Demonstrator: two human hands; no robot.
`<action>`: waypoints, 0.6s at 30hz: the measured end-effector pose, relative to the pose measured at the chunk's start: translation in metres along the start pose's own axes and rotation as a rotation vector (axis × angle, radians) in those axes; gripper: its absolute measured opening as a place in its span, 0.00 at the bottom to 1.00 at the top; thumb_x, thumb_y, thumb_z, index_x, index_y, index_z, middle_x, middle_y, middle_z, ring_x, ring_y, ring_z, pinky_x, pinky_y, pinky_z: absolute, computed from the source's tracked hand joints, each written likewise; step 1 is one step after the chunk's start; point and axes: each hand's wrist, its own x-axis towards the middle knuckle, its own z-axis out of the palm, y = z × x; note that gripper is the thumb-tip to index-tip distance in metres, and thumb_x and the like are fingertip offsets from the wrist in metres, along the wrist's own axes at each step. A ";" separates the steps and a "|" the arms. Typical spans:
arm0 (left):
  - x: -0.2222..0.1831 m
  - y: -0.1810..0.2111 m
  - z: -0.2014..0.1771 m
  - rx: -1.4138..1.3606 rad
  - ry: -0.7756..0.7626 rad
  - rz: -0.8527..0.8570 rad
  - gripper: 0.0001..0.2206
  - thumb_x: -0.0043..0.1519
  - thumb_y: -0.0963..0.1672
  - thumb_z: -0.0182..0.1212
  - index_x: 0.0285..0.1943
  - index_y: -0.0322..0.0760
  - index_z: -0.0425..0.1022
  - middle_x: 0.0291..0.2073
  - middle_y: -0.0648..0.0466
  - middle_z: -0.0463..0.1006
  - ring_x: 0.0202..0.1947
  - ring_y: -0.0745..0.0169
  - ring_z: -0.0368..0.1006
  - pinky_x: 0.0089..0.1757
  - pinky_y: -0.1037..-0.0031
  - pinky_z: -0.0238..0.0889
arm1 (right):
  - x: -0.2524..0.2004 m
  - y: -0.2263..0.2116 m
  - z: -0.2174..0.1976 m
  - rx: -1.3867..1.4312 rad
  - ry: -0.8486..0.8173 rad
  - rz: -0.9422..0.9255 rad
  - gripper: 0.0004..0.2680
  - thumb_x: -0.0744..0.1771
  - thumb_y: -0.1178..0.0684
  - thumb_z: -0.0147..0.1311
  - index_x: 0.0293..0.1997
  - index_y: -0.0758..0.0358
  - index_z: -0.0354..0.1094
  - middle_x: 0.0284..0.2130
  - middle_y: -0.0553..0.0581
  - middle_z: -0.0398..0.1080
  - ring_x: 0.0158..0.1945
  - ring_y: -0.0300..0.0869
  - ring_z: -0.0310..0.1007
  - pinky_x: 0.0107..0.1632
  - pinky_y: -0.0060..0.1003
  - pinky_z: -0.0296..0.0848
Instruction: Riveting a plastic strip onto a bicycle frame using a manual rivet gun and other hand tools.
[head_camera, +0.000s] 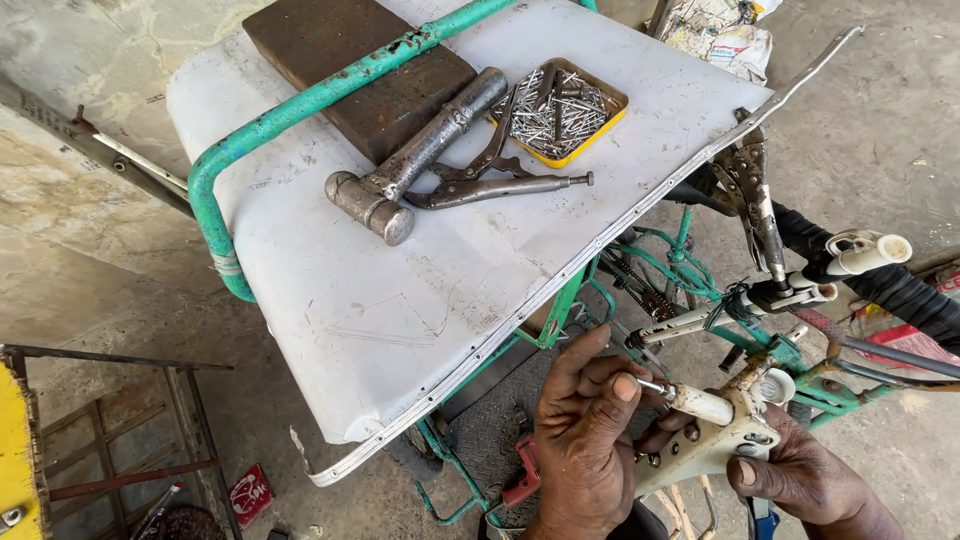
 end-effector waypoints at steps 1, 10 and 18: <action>0.002 -0.002 0.001 -0.024 0.027 -0.018 0.28 0.60 0.43 0.70 0.70 0.31 0.70 0.41 0.44 0.82 0.38 0.45 0.80 0.43 0.53 0.79 | 0.003 -0.006 0.006 -0.047 -0.027 -0.005 0.24 0.62 0.52 0.71 0.62 0.75 0.71 0.55 0.73 0.81 0.58 0.61 0.79 0.61 0.57 0.72; 0.070 -0.038 0.040 -0.369 0.243 -0.287 0.14 0.62 0.39 0.68 0.57 0.39 0.80 0.36 0.51 0.85 0.32 0.55 0.82 0.36 0.63 0.79 | 0.053 -0.070 -0.003 -0.630 0.109 0.015 0.10 0.68 0.51 0.59 0.26 0.62 0.72 0.18 0.50 0.62 0.22 0.40 0.58 0.25 0.38 0.56; 0.120 -0.075 0.047 -0.563 0.311 -0.317 0.10 0.60 0.35 0.65 0.47 0.40 0.77 0.48 0.49 0.85 0.50 0.50 0.80 0.51 0.64 0.74 | 0.124 -0.161 0.036 -0.825 0.240 0.264 0.09 0.68 0.52 0.60 0.40 0.69 0.72 0.22 0.57 0.62 0.24 0.45 0.59 0.24 0.42 0.59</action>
